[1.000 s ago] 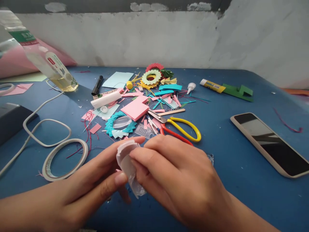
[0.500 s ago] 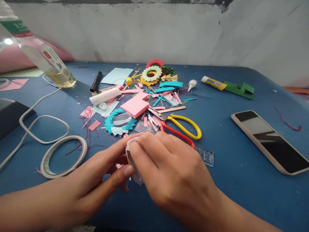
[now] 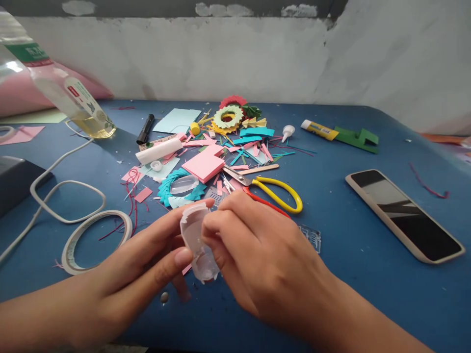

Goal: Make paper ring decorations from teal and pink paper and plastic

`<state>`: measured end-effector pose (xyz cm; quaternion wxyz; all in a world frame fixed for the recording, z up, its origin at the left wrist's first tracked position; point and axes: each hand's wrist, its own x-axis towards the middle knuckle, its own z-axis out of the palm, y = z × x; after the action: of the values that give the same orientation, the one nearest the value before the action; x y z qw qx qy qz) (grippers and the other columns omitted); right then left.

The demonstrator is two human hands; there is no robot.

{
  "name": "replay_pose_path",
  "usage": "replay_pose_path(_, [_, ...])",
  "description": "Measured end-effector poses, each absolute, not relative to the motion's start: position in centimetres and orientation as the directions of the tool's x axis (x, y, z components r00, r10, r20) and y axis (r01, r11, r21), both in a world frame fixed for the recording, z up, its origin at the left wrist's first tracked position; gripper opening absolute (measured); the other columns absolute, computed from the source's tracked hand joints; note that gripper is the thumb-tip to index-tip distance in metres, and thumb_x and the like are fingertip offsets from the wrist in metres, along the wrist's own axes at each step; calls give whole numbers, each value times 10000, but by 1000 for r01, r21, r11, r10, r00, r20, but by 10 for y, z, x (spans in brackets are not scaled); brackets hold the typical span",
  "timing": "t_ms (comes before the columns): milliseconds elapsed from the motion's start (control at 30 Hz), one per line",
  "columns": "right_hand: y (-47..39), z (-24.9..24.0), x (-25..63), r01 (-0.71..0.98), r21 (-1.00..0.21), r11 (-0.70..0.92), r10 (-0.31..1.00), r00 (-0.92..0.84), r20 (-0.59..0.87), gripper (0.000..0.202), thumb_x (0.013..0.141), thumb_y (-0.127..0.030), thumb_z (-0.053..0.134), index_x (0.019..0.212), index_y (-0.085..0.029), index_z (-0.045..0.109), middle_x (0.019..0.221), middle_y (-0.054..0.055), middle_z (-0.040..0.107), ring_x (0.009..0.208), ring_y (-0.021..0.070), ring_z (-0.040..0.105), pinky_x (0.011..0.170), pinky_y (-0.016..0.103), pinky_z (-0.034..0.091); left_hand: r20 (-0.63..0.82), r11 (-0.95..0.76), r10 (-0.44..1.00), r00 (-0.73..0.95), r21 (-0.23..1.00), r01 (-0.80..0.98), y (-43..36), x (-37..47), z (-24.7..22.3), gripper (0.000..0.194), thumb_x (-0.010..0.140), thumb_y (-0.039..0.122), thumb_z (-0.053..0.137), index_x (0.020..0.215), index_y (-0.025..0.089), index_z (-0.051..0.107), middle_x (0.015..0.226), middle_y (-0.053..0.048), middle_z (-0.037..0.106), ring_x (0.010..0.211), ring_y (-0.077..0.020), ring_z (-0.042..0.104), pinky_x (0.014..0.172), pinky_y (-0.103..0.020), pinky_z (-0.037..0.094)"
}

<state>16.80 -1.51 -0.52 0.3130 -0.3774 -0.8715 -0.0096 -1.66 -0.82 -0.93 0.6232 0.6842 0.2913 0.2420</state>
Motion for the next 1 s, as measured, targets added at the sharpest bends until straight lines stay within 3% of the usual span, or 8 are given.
replay_pose_path(233, [-17,-3,173,737,-88,671,635,-508,582,129,832,-159,524,924,-219,591,788,4,600,707,111,574,619,213,473,13,-143,722,692,981,130,-9,-16,-11,394,927,258,365,1316,231,311,941,-48,566,688,-115,539,556,-194,501])
replay_pose_path(367, [-17,-8,171,730,37,683,579,-571,582,144,851,-149,491,930,-180,607,813,38,615,756,146,588,682,262,475,81,-277,720,689,944,179,-9,-13,-11,412,910,195,389,1313,185,302,1131,-91,550,807,-134,565,693,-234,503])
replay_pose_path(500, [-16,-11,167,722,140,677,544,-620,565,150,856,-112,446,945,-111,568,829,83,614,732,184,578,653,313,461,80,-283,707,703,942,178,-7,-12,-12,364,913,168,376,1271,182,317,1115,-69,558,807,-109,563,772,-240,483])
replay_pose_path(600, [-15,-12,166,724,107,681,554,-605,572,145,851,-80,416,909,-130,539,797,72,596,701,176,561,612,300,450,51,-247,720,692,951,187,-7,-13,-12,311,918,188,376,1226,187,341,1137,-66,524,847,-110,555,768,-232,484])
replay_pose_path(767, [-14,-11,168,694,-49,718,591,-570,571,164,812,-32,412,797,-174,493,732,37,554,680,161,536,612,282,441,24,-175,716,698,974,146,-8,-15,-13,241,942,240,328,1182,223,336,1068,-47,514,818,-109,551,653,-210,493])
replay_pose_path(1000, [-18,-10,167,639,-210,740,627,-542,559,143,812,-45,456,801,-183,493,778,14,525,700,115,511,641,223,439,28,-145,733,680,983,116,-10,-17,-13,231,942,257,336,1171,234,329,965,-17,506,795,-97,544,633,-190,499])
